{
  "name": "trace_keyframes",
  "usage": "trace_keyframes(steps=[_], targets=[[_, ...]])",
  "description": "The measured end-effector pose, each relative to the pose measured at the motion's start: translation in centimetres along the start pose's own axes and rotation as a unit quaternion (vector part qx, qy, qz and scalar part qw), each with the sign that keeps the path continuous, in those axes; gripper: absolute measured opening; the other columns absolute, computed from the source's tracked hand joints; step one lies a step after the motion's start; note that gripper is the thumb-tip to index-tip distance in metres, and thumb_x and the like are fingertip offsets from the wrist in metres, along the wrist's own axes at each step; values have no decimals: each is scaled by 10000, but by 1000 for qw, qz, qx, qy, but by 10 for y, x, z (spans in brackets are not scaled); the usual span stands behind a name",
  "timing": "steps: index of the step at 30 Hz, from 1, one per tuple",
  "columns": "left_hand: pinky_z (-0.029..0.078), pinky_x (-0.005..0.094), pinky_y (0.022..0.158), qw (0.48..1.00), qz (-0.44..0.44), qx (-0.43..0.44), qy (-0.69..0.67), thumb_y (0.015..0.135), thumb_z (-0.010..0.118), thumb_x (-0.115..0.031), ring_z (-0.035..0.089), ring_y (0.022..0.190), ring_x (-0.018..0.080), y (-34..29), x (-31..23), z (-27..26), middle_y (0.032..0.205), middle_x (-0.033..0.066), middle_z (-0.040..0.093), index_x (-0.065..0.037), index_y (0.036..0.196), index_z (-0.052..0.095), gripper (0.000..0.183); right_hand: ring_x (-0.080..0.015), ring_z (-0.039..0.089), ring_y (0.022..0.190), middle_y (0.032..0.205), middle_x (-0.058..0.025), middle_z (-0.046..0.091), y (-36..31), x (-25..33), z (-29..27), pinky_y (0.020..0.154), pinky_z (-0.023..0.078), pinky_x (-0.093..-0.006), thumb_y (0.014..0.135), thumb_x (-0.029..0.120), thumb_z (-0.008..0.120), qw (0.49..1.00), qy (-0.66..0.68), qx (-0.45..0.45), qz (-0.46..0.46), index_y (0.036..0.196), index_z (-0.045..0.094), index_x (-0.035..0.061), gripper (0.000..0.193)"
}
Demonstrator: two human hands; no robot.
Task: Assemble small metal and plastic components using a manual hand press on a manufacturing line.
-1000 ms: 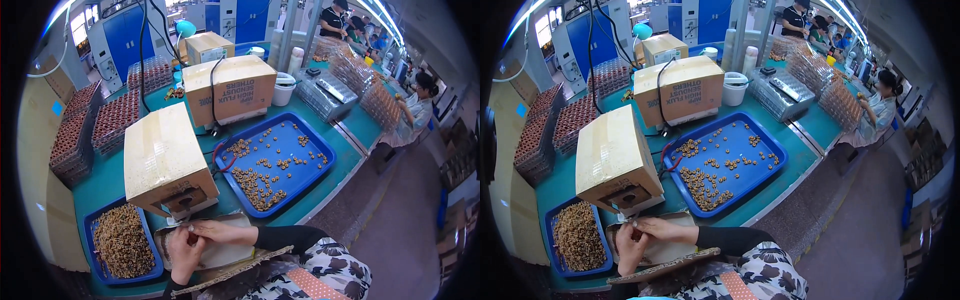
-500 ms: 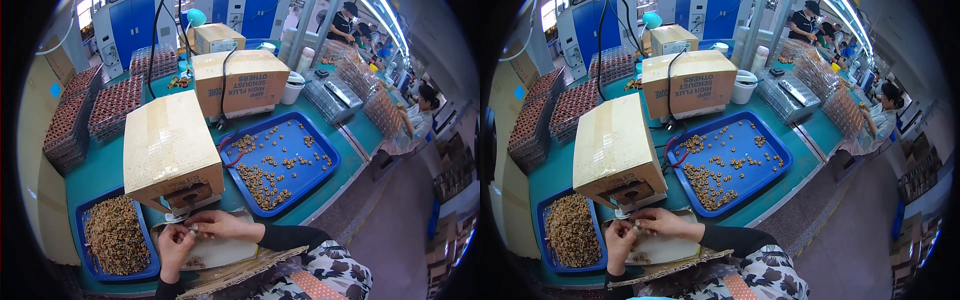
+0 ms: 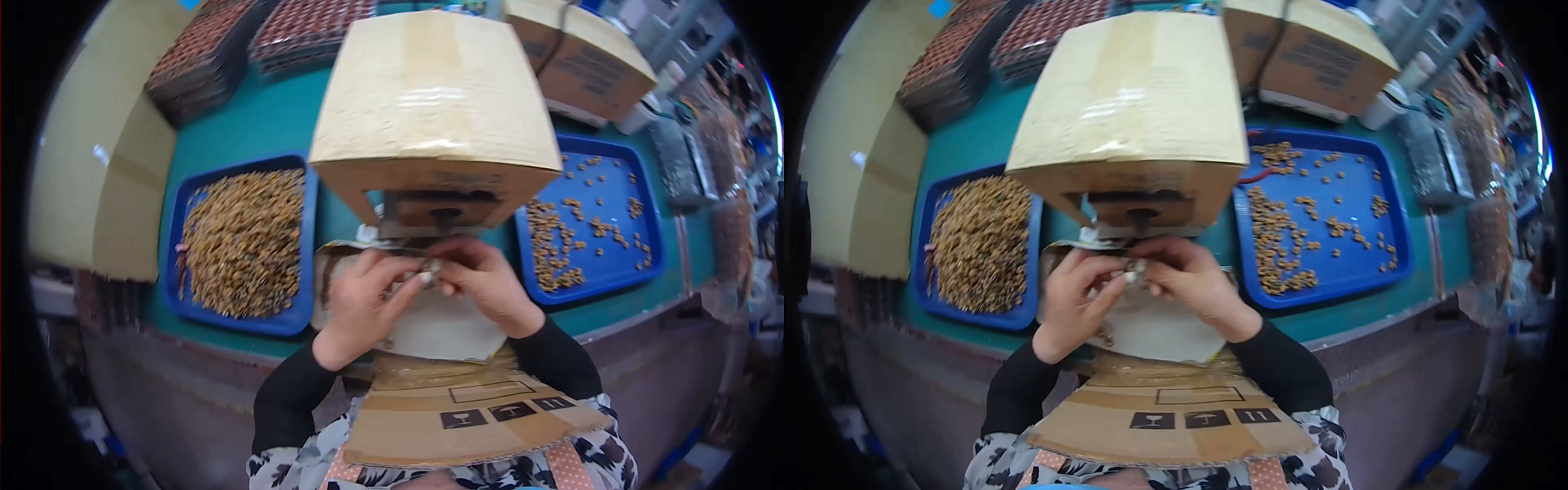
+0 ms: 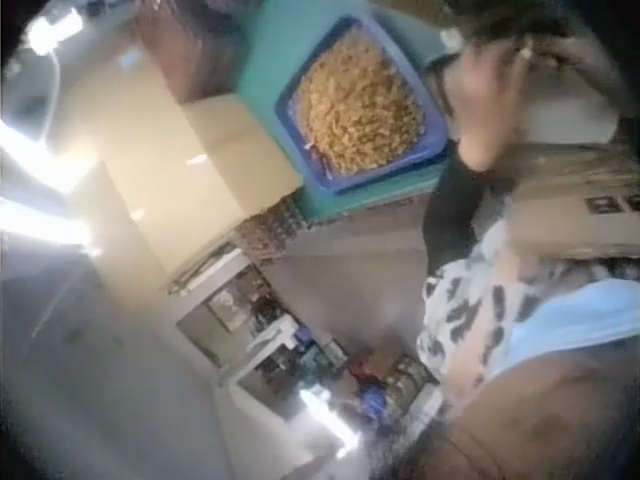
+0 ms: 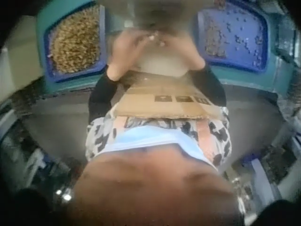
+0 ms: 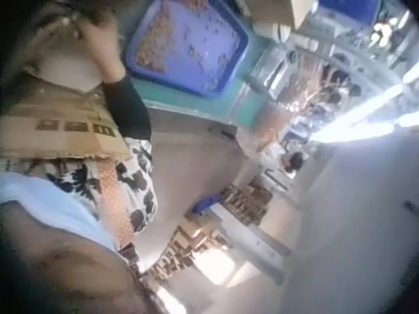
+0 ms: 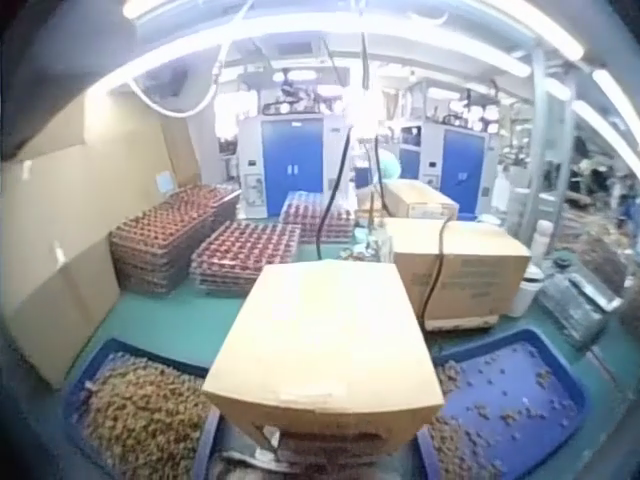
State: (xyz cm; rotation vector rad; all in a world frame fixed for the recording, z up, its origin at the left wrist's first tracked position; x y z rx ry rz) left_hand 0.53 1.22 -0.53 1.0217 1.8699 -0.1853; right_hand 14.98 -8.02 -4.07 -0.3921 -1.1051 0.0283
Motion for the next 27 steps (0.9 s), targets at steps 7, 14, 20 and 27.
trace_keyframes(steps=[7, 14, 20, 27], targets=[[450, 256, 488, 998, 47, 7, -51, 783, 710, -84, 552, 560, 138, 4, -6, 0, 737, 62, 580, -35, 899, 673, 132, -64, 486, 634, 869, -20, 594, -1, 0, -7, 534, 371, -188, 860, 85, 649, 998, 47, -22, -39, 1072, 591, 20, 230], [423, 208, 555, 950, -177, 73, -249, 836, 682, -151, 512, 639, 43, 3, 7, 0, 757, 9, 581, -8, 913, 658, 164, -73, 475, 648, 862, -33, 603, 2, 4, -1, 543, 370, -207, 845, 89, 671, 995, 103, 3, -11, 1063, 603, 5, 244], [442, 224, 618, 869, -269, 149, -387, 876, 644, -206, 512, 711, 50, 3, 18, 21, 776, -9, 591, 7, 945, 648, 224, -76, 487, 618, 843, -34, 604, -3, -1, -11, 509, 363, -202, 813, 83, 703, 996, 63, -3, -70, 992, 600, 14, 218], [479, 231, 596, 983, -37, 49, -172, 831, 687, -116, 579, 678, 90, 4, 6, 7, 801, 40, 614, -8, 937, 659, 154, -71, 461, 582, 801, -29, 607, 1, 1, -11, 487, 335, -200, 843, 73, 672, 992, 30, -87, -88, 967, 585, 10, 163]])
Point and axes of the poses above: each hand's wrist, its own y-axis towards the middle knuckle, its own z-axis out of the palm, x = y × z, the point moved 3 cm from there along y, towards the middle knuckle
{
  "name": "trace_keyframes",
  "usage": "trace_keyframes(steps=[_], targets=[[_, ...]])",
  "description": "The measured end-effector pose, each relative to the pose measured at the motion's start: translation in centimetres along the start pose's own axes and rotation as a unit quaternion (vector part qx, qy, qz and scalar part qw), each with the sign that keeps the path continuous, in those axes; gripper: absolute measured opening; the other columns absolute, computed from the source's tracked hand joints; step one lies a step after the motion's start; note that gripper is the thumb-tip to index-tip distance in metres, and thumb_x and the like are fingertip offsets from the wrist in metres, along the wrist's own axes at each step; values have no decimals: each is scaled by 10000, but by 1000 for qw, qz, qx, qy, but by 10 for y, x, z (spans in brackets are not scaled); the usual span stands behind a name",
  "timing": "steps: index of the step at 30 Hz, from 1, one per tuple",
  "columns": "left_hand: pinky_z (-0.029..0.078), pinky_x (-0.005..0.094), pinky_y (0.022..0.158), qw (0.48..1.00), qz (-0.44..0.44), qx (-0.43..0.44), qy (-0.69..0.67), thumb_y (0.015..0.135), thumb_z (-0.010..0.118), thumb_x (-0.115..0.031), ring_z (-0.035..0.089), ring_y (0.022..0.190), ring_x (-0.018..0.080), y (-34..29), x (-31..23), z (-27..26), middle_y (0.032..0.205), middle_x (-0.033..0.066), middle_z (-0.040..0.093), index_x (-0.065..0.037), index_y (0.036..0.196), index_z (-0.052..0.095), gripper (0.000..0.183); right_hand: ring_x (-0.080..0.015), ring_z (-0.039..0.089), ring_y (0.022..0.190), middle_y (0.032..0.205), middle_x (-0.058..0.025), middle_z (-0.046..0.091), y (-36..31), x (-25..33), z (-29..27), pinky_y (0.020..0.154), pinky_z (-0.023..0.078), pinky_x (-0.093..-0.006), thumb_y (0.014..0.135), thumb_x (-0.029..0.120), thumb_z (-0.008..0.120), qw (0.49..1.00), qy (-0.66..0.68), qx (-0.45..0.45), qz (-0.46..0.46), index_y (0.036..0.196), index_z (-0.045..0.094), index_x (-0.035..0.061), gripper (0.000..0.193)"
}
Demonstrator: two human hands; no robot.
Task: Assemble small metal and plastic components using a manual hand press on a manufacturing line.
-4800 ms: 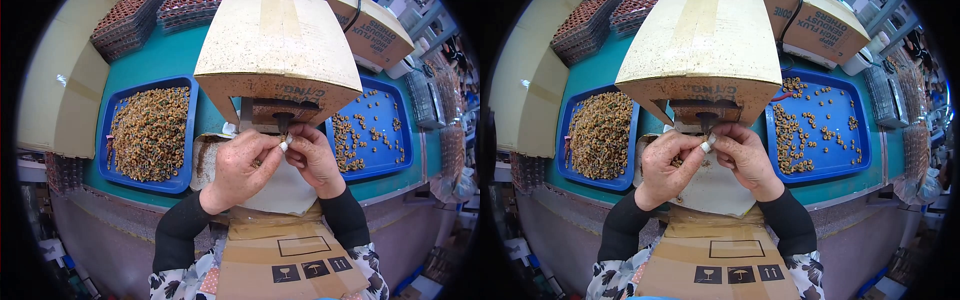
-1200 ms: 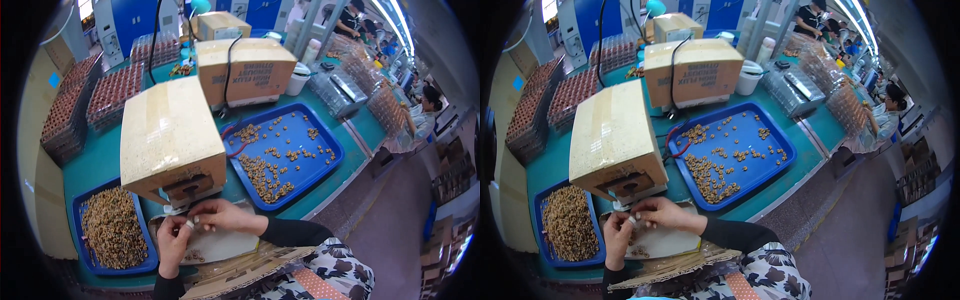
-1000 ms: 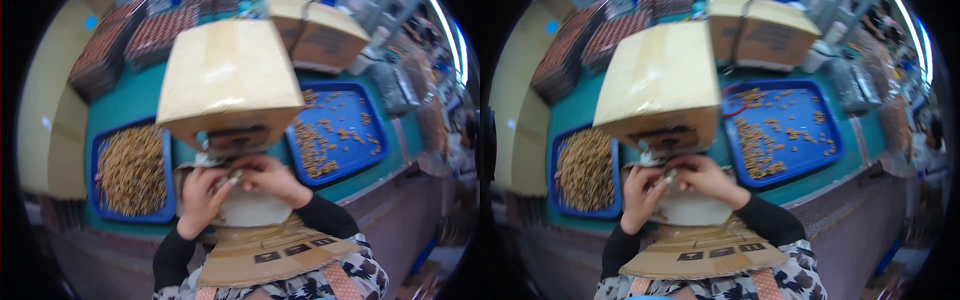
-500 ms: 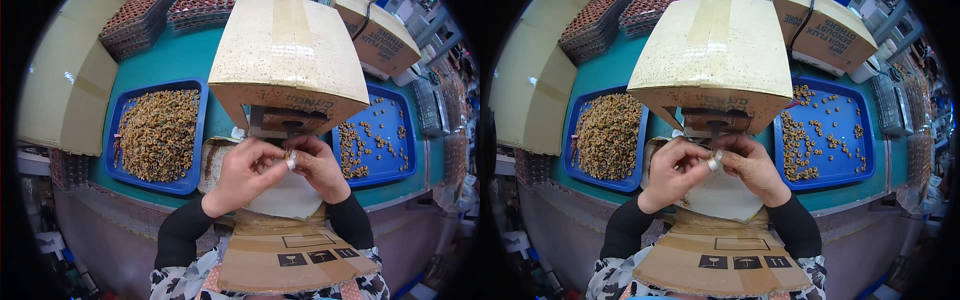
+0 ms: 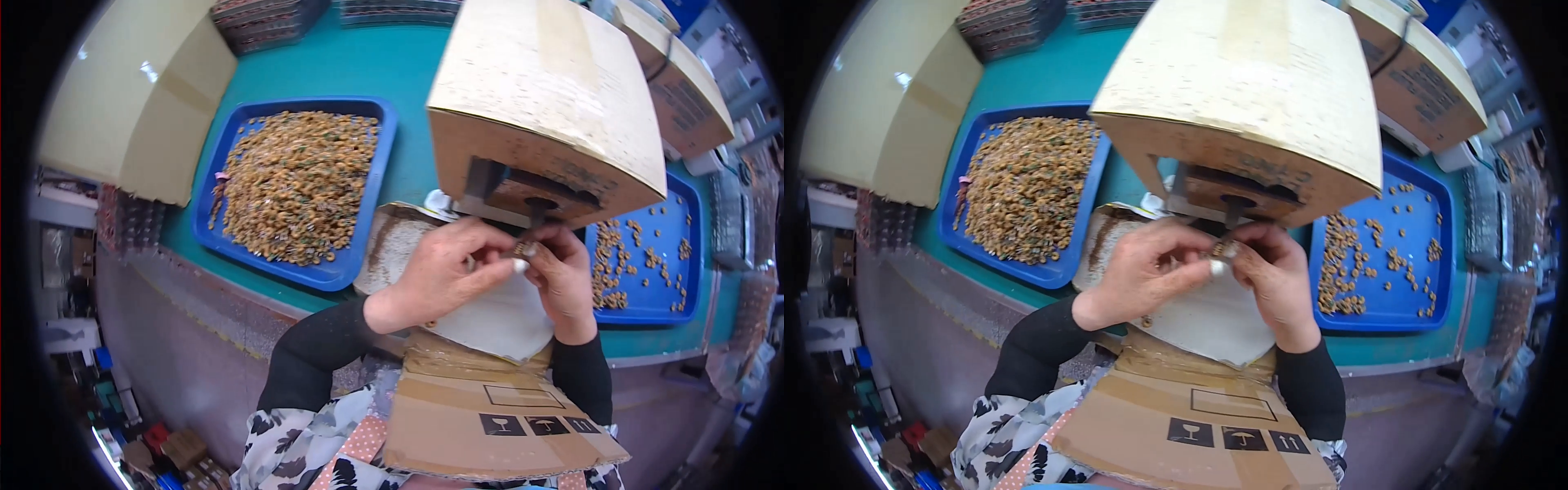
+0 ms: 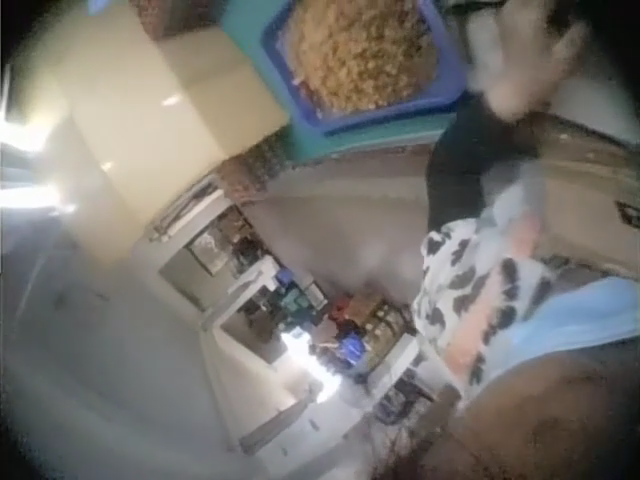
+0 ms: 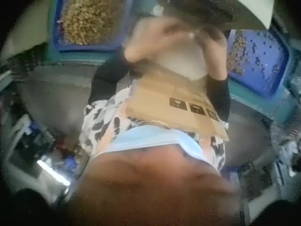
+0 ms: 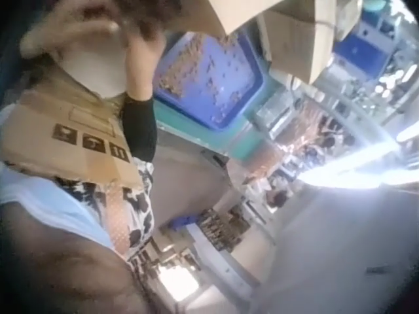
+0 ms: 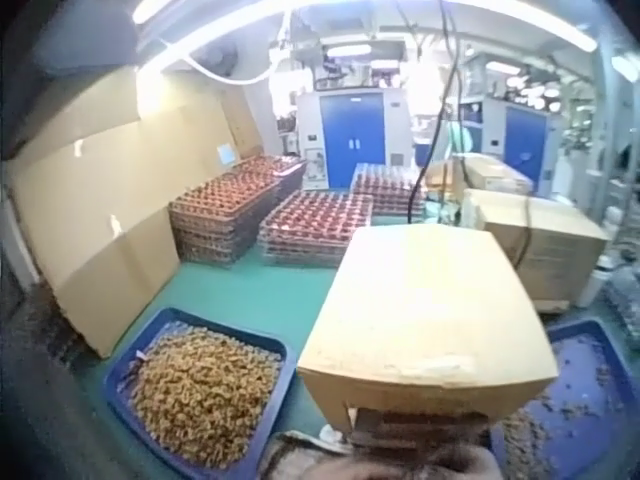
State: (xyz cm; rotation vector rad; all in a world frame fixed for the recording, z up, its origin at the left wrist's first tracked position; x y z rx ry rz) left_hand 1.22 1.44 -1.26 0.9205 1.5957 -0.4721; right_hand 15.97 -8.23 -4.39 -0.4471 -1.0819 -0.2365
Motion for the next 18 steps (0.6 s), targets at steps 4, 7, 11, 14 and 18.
trace_keyframes(steps=[4, 7, 11, 14, 18], targets=[[461, 256, 530, 988, 104, -30, 108, 788, 720, -85, 583, 594, 135, 1, -3, -2, 747, 67, 619, -30, 920, 671, 151, -69, 457, 587, 798, -32, 604, 1, 1, 4, 500, 341, -202, 855, 65, 659, 999, 39, 25, 23, 1000, 594, -6, 175], [450, 274, 495, 986, 128, -34, 102, 781, 717, -78, 578, 566, 154, 5, -8, 0, 708, 63, 605, -45, 901, 671, 133, -65, 449, 586, 791, -25, 592, 0, 5, 5, 497, 338, -203, 853, 65, 659, 999, 25, 30, 19, 1002, 590, -2, 176], [454, 286, 471, 982, 147, -45, 109, 773, 710, -60, 582, 544, 172, 7, -15, 0, 698, 71, 601, -49, 897, 670, 131, -57, 427, 570, 789, -17, 574, 0, 8, 7, 485, 325, -199, 853, 73, 662, 997, 56, 26, 36, 1012, 581, 4, 191], [455, 279, 475, 982, 150, -54, 104, 770, 703, -43, 581, 541, 168, 7, -23, 1, 699, 76, 606, -39, 899, 667, 134, -51, 412, 558, 791, -16, 570, -2, 13, 9, 470, 310, -192, 855, 70, 659, 996, 72, 22, 49, 1010, 580, 1, 187], [456, 275, 478, 981, 151, -54, 109, 769, 695, -27, 581, 538, 166, 8, -26, 3, 704, 79, 608, -31, 898, 662, 133, -45, 394, 547, 792, -18, 568, -2, 13, 8, 455, 294, -187, 858, 55, 650, 994, 93, 30, 52, 993, 586, -7, 162]])
Point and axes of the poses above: each hand's wrist, its own y-axis towards the middle knuckle, its own z-axis out of the palm, x = y × z, the point moved 3 cm from there along y, towards the middle knuckle
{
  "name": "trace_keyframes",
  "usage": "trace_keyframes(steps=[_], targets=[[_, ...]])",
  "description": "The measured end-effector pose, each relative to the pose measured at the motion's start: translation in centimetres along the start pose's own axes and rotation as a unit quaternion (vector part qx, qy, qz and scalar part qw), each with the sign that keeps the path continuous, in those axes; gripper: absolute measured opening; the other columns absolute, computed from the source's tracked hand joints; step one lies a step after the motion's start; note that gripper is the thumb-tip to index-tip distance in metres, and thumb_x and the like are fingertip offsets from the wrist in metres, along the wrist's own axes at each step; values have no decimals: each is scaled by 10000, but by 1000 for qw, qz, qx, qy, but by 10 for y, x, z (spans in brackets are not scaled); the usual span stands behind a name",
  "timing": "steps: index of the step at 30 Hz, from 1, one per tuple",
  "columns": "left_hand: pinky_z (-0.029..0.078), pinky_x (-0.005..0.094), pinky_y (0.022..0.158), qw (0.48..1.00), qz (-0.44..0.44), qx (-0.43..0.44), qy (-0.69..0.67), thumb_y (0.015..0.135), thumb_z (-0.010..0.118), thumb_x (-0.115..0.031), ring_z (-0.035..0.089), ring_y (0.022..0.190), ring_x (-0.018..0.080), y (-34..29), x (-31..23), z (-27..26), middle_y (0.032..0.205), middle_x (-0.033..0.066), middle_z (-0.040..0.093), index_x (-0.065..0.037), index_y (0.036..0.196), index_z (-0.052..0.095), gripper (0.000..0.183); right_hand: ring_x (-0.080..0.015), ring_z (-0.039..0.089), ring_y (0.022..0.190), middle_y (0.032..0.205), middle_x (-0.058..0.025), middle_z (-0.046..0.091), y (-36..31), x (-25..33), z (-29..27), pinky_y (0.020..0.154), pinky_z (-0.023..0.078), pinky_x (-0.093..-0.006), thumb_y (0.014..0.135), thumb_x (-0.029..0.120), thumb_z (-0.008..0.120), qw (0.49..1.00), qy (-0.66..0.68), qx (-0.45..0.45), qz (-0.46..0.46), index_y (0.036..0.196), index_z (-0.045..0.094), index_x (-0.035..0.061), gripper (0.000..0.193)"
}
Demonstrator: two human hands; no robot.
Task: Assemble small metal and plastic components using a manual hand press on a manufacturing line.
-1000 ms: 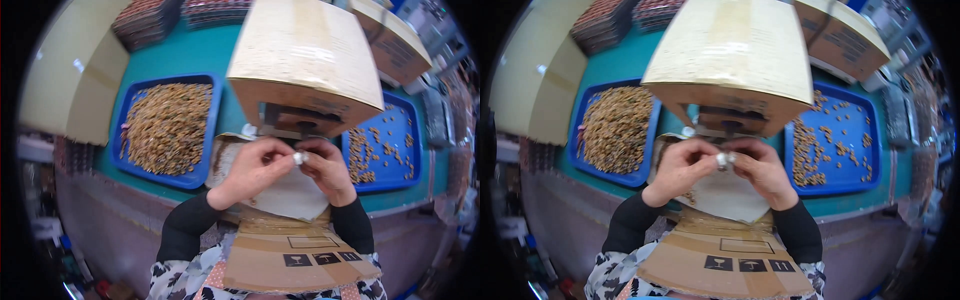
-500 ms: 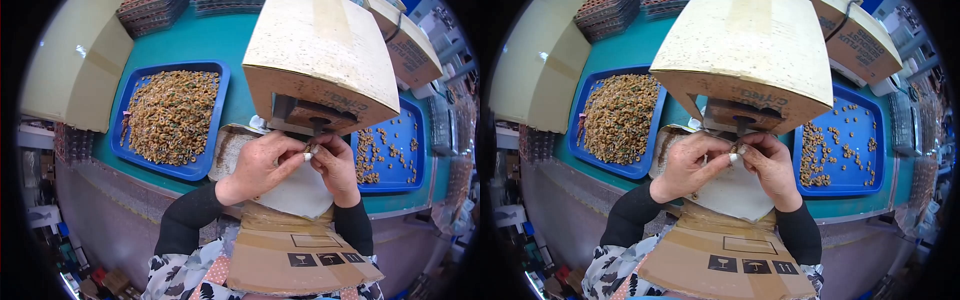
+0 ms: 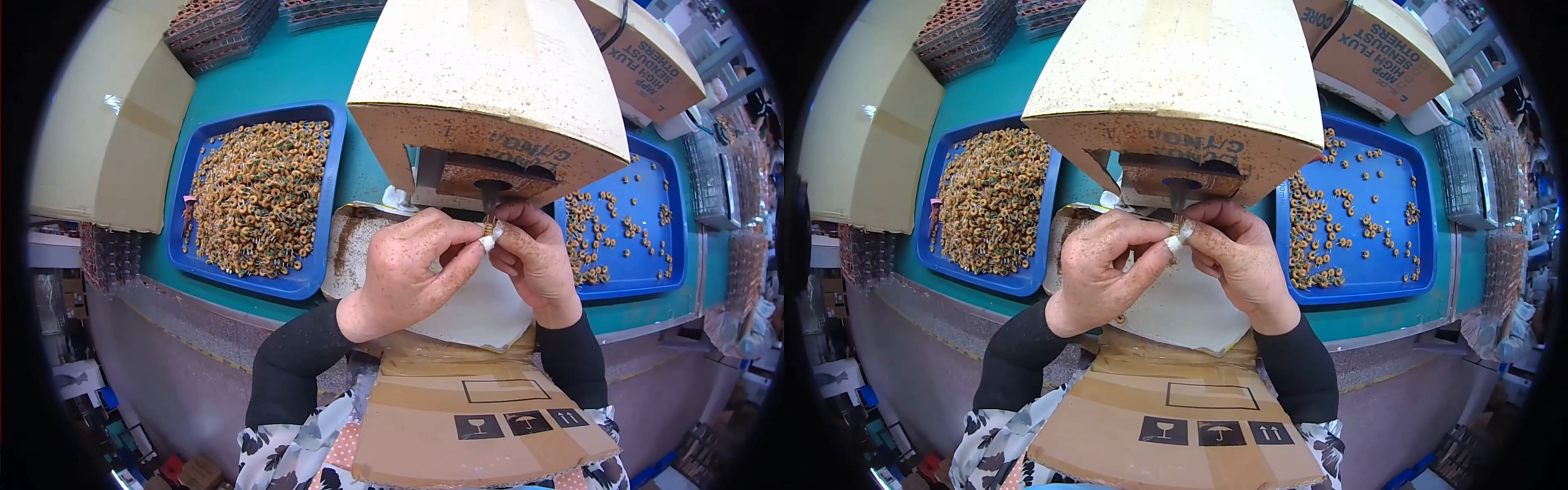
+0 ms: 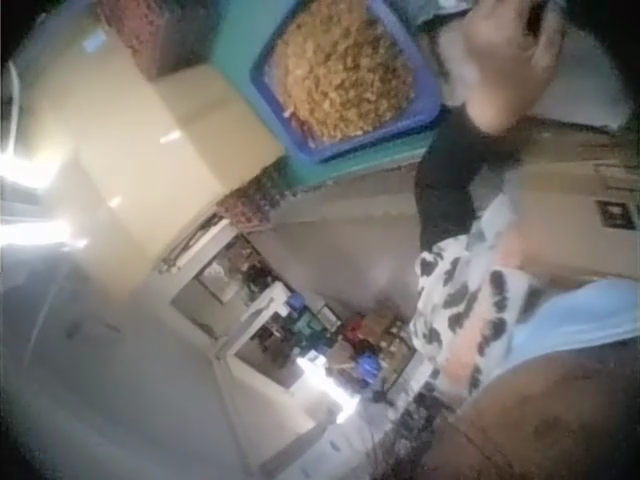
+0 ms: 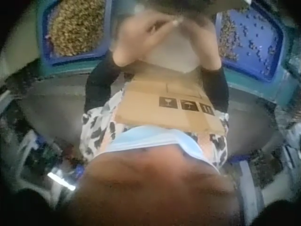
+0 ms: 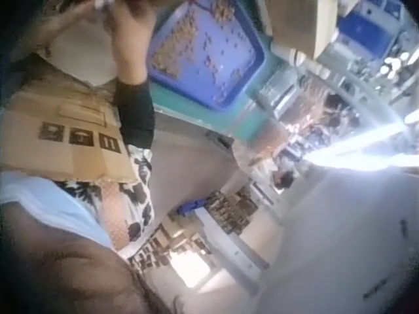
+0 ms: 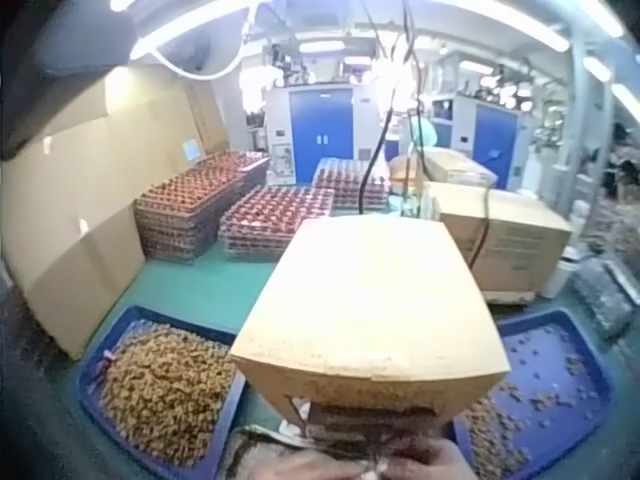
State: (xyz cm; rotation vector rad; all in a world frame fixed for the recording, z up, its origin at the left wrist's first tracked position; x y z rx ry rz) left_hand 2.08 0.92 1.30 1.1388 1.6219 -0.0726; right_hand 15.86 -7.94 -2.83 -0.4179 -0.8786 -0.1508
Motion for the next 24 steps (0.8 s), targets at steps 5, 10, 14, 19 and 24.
trace_keyframes(steps=[5, 10, 14, 19, 24], targets=[[457, 274, 481, 1000, -1, 2, 6, 770, 686, -20, 582, 538, 166, 1, 0, 1, 706, 78, 605, -26, 891, 656, 125, -45, 386, 546, 790, -17, 568, 1, 0, -1, 458, 295, -189, 858, 47, 646, 1000, 29, 7, 3, 986, 591, -7, 149], [457, 277, 483, 1000, -6, 4, 7, 772, 682, -21, 582, 545, 173, 4, 2, 0, 704, 85, 600, -22, 867, 650, 100, -50, 379, 547, 770, -10, 553, 1, -2, 0, 472, 298, -197, 859, 46, 641, 999, 30, -9, 3, 994, 591, -3, 152], [459, 281, 489, 1000, -9, 19, 23, 778, 675, -25, 579, 549, 180, 10, -1, -3, 701, 88, 598, -16, 851, 644, 80, -54, 378, 551, 742, 2, 526, 2, -4, 1, 480, 295, -201, 866, 51, 631, 999, 45, -9, -7, 999, 590, -4, 149], [457, 274, 487, 999, -25, 29, 18, 778, 674, -26, 574, 544, 172, 10, 0, -3, 697, 81, 596, -13, 858, 643, 87, -54, 378, 552, 744, 1, 528, 2, -4, 1, 482, 295, -199, 866, 53, 630, 998, 54, -16, -10, 993, 585, -6, 147], [451, 261, 477, 1000, -17, 20, 6, 774, 681, -22, 568, 528, 151, 3, -3, -3, 683, 71, 592, -15, 858, 645, 92, -53, 382, 560, 768, -4, 550, 1, -2, 1, 485, 298, -200, 863, 67, 640, 1000, 15, 20, 16, 974, 585, 5, 138]])
Point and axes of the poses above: each hand's wrist, its own y-axis towards the middle knuckle, its own z-axis out of the palm, x = y × z, the point moved 3 cm from there along y, towards the middle knuckle
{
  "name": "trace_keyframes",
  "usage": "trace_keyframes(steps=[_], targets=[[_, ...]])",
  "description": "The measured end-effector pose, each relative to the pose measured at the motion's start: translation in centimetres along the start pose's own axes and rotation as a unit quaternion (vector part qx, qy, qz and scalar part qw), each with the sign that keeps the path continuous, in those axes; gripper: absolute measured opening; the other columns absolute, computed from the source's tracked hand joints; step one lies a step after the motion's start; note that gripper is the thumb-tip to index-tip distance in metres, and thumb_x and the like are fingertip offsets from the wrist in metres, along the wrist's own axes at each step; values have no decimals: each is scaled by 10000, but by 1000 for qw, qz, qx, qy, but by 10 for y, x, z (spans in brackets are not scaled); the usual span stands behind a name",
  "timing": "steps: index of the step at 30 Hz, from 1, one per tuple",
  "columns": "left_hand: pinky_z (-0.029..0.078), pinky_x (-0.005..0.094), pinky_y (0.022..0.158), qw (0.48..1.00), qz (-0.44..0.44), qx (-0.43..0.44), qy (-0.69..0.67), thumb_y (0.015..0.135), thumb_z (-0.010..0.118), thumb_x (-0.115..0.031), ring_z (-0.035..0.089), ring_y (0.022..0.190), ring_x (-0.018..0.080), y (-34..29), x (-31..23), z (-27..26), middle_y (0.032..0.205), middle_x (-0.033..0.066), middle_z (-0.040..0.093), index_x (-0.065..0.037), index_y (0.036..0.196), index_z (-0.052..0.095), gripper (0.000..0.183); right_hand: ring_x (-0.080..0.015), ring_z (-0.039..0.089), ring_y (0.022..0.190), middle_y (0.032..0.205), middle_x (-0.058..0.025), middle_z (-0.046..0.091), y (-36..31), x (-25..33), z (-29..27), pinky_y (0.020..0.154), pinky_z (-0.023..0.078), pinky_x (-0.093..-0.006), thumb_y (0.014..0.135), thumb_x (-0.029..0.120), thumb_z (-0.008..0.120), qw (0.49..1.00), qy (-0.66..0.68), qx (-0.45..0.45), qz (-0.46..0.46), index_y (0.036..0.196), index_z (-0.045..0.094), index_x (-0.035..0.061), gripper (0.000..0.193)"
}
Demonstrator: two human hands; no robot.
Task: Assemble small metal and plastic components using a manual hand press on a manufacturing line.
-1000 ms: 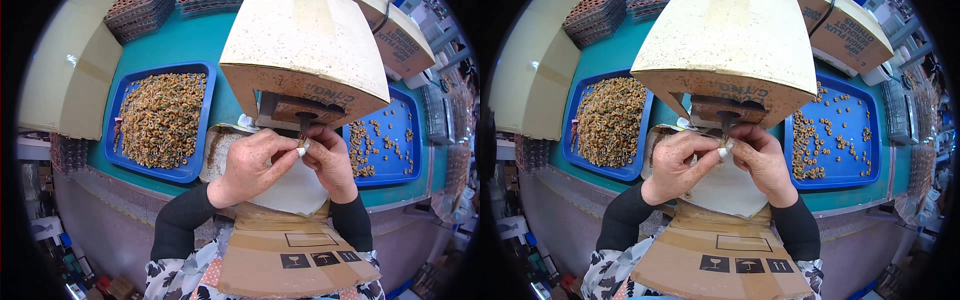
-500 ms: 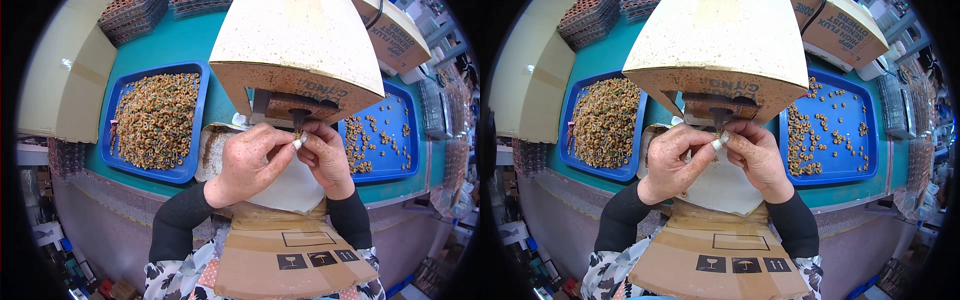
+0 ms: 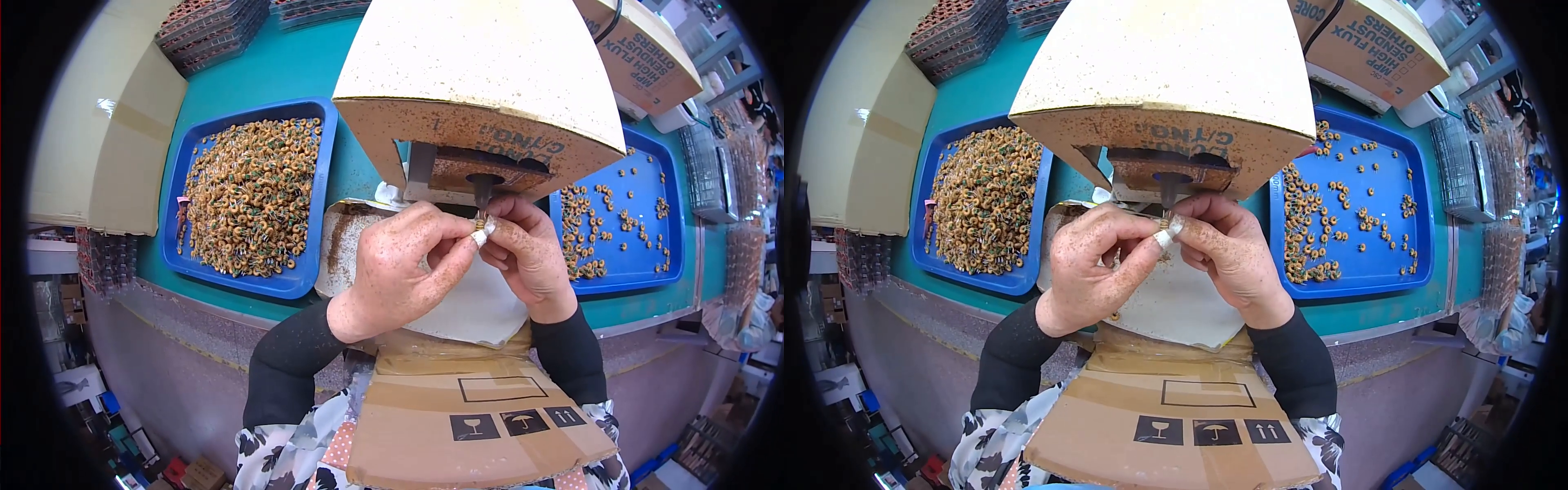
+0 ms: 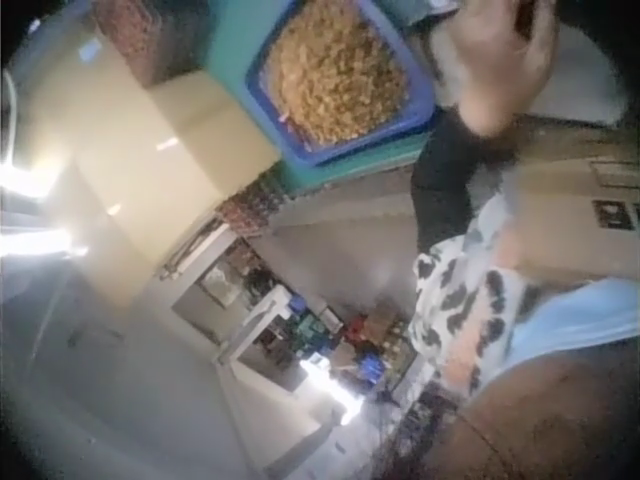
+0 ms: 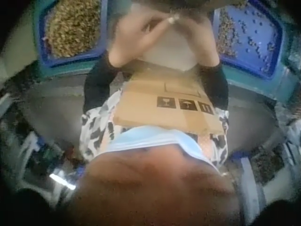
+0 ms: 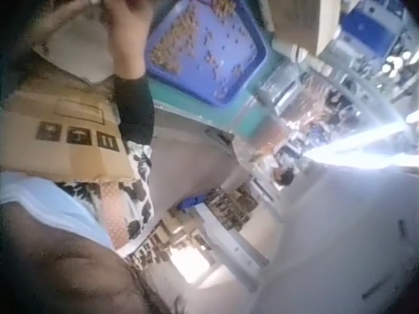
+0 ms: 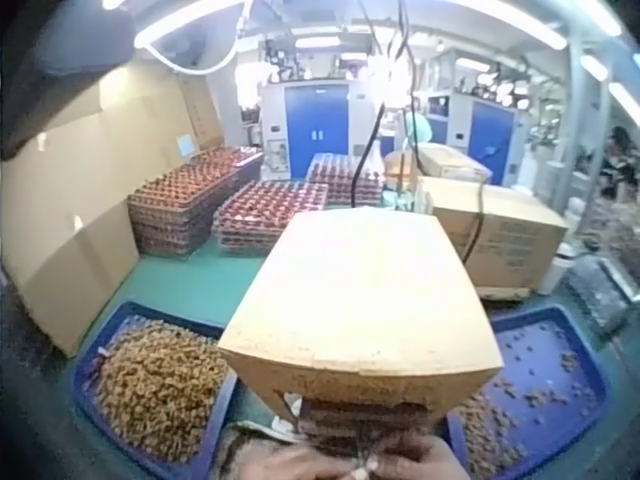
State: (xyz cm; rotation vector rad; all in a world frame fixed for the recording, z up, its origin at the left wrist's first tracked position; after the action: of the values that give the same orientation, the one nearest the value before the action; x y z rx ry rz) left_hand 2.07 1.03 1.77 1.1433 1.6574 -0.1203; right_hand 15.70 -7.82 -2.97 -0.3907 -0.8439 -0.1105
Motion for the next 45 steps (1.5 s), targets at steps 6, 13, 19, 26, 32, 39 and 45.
trace_keyframes(steps=[6, 13, 19, 26, 32, 39, 45], targets=[[451, 260, 471, 1000, -3, -14, 7, 767, 688, -19, 567, 518, 144, -1, 3, -1, 681, 69, 594, -13, 861, 644, 103, -55, 377, 561, 779, -2, 557, 4, -4, 0, 485, 292, -205, 861, 50, 640, 1000, 23, -7, -1, 976, 589, 20, 130], [361, 226, 454, 1000, 5, -24, -10, 766, 706, -15, 484, 531, 87, -1, 9, 0, 690, 41, 601, -17, 850, 666, 93, -58, 379, 569, 774, 2, 553, 4, -5, 0, 493, 289, -208, 861, 50, 642, 1000, 20, -16, -9, 970, 590, 32, 122], [360, 225, 455, 1000, 6, -21, -5, 761, 710, -21, 480, 528, 82, 4, 9, -1, 674, 32, 582, -16, 837, 664, 88, -64, 390, 574, 763, 0, 546, 4, -7, 1, 499, 293, -211, 863, 61, 640, 999, 44, -23, -15, 965, 584, 38, 118], [347, 206, 458, 999, -34, -24, -2, 763, 706, -24, 466, 535, 57, 4, 4, 1, 655, 7, 550, -18, 822, 657, 77, -64, 397, 575, 768, -4, 548, 4, -7, 0, 503, 292, -210, 867, 52, 627, 998, 48, -19, -20, 974, 576, 37, 120], [353, 193, 465, 999, -31, -20, -18, 767, 718, -42, 452, 548, 44, -2, 6, 1, 676, 8, 549, -14, 825, 640, 101, -64, 414, 585, 782, -3, 561, 2, -6, 2, 509, 306, -208, 873, 60, 620, 1000, 15, -12, -16, 979, 578, 30, 117], [414, 201, 512, 953, -229, 8, -200, 792, 723, -123, 497, 575, 58, -14, 25, 3, 760, 16, 575, -25, 844, 601, 166, -128, 581, 834, 1017, -88, 620, 1, -16, 1, 697, 470, -242, 912, 102, 588, 999, 3, 49, 16, 1129, 553, 5, 240], [426, 194, 585, 775, -287, 40, -562, 829, 621, -111, 513, 689, 55, -20, 43, -9, 881, 16, 599, -31, 997, 582, 190, -258, 556, 1108, 1226, -186, 542, 4, -14, 7, 962, 447, -388, 997, 225, 428, 991, 79, 111, 10, 1296, 422, -29, 392]])
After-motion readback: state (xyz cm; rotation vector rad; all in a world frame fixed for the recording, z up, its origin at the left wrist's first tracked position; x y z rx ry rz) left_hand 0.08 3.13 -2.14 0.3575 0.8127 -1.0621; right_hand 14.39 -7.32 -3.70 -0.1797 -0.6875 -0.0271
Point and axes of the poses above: each hand's wrist, its own y-axis towards the middle knuckle, its own z-axis out of the palm, x = y × z, the point moved 3 cm from there along y, towards the middle knuckle
